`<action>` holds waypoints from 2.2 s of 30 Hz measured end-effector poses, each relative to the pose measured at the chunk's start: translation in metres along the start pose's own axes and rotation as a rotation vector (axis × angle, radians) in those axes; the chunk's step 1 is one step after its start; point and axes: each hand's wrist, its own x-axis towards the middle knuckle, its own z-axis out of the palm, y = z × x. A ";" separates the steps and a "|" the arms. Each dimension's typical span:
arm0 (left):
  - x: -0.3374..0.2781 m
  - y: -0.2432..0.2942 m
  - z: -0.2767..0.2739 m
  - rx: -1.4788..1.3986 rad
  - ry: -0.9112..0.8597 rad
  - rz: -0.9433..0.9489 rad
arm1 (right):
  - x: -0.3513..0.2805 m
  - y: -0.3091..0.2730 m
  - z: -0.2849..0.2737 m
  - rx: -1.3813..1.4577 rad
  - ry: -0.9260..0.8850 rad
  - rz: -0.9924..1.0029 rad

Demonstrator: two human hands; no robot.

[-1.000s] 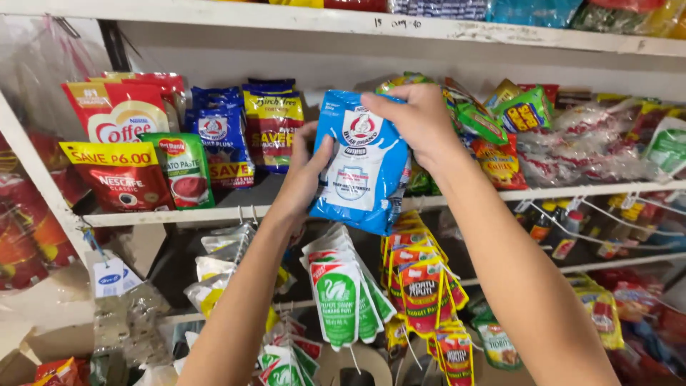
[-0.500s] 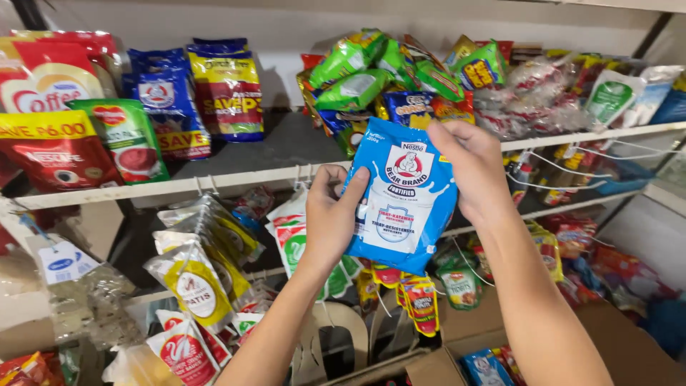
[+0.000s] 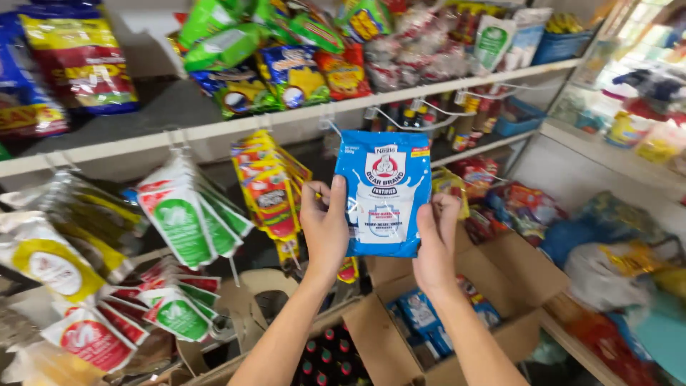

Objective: Stocking various grocery items on shelves and organizing them into a cardboard box.

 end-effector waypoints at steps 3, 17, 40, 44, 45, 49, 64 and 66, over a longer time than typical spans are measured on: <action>-0.049 -0.007 0.036 -0.029 -0.034 -0.244 | -0.024 -0.010 -0.047 -0.137 0.054 0.038; -0.257 -0.131 0.158 -0.016 -0.343 -0.494 | -0.109 -0.050 -0.279 -0.581 0.161 0.180; -0.355 -0.245 0.287 0.061 -0.372 -0.503 | -0.124 -0.033 -0.463 -0.646 0.440 0.205; -0.343 -0.277 0.316 -0.009 -0.324 -0.709 | -0.095 -0.010 -0.499 -0.670 0.405 0.194; -0.338 -0.290 0.323 -0.035 -0.316 -0.635 | -0.083 -0.001 -0.510 -0.702 0.368 0.146; -0.309 -0.331 0.340 -0.044 -0.287 -0.576 | -0.042 0.027 -0.528 -0.625 0.320 0.246; -0.249 -0.470 0.350 0.039 -0.016 -0.647 | 0.054 0.165 -0.580 -0.494 0.156 0.494; -0.258 -0.497 0.347 0.090 -0.044 -0.499 | 0.058 0.179 -0.592 -0.481 0.126 0.529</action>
